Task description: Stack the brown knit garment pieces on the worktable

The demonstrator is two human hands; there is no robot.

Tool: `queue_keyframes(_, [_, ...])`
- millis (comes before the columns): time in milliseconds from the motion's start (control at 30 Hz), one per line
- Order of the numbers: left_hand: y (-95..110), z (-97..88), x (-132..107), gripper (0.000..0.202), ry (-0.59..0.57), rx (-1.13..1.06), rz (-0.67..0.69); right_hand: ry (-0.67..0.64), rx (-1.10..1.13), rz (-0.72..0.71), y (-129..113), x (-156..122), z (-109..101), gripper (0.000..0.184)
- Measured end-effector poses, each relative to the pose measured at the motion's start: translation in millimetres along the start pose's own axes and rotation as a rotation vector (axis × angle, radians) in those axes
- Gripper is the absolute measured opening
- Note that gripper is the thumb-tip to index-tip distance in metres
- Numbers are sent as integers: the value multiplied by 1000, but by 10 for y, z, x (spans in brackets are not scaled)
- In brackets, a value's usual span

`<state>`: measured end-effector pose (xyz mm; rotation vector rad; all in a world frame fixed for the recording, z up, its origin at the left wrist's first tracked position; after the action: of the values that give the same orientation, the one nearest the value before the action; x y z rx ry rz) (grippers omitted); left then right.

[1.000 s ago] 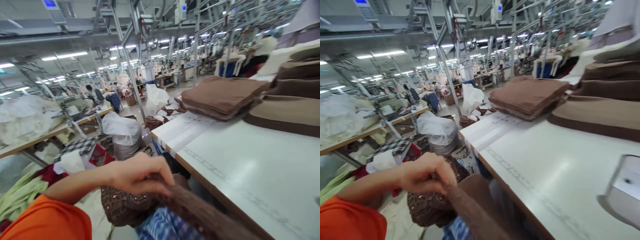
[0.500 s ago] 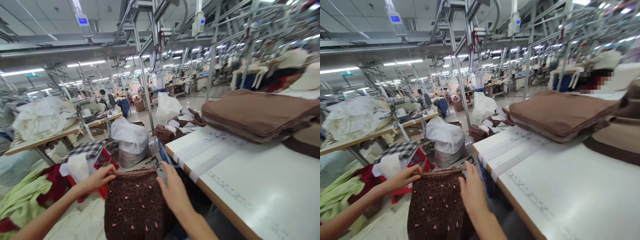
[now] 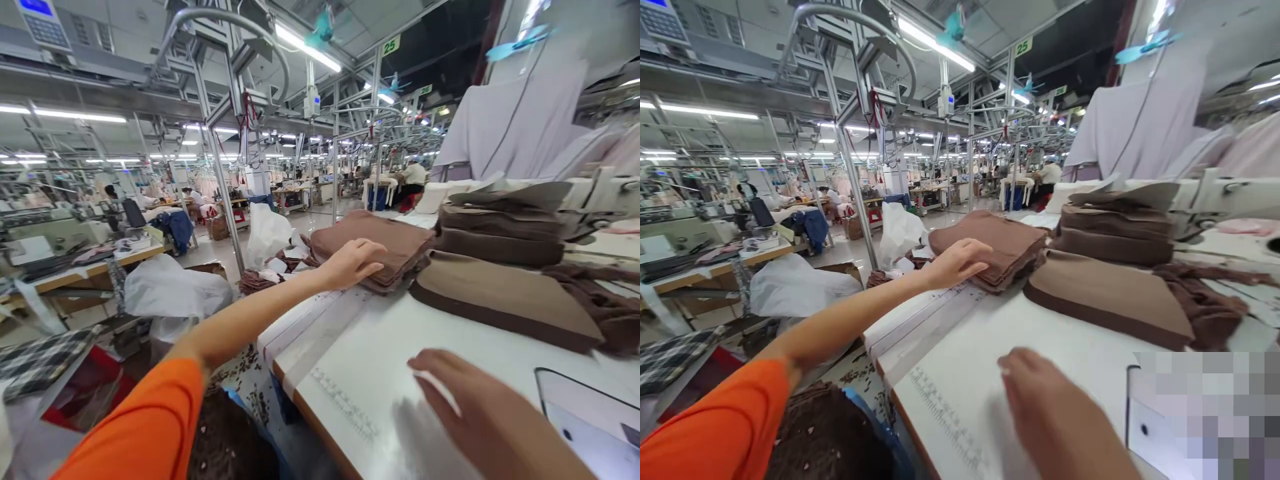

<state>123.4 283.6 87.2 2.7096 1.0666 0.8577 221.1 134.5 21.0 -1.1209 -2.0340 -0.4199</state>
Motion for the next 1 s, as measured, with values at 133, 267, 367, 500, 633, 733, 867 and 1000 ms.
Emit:
queue_keyframes(133, [-211, 319, 579, 32, -162, -35, -27, -130, -251, 425, 1155, 408, 84, 14])
queue_keyframes(267, [-435, 344, 615, 33, -234, -97, -97, -189, -433, 593, 1646, 599, 205, 19])
queue_keyframes(367, [-508, 286, 602, 33, -182, -165, -161, -259, -518, 561, 1739, 582, 326, 22])
queue_keyframes(500, [-577, 229, 618, 34, -48, -256, -265, -290, -572, 520, 1801, 551, 387, 24])
queue_keyframes(633, [-617, 136, 720, 34, 95, -321, -339, -172, -689, 610, 1836, 602, 264, 23])
queue_keyframes(733, [-558, -2, 817, 35, 141, -380, -366, -146, -723, 575, 1647, 638, 216, 14])
queue_keyframes(867, [-262, -149, 700, 31, 24, -491, -338, -310, -562, 316, 1015, 388, 340, 16])
queue_keyframes(1000, [233, -61, 98, 20, -236, -523, -247, -439, -324, 189, 239, -228, 307, 23])
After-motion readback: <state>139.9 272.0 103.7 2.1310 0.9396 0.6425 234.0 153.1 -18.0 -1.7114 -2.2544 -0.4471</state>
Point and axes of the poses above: each hand's wrist, its own x-axis towards the middle knuckle, its own z-axis out of the palm, y = z × x, the point moved 8 cm from there along x, towards the middle knuckle, and after that the axes turned 9 degrees about y, right-handed, at the moved point
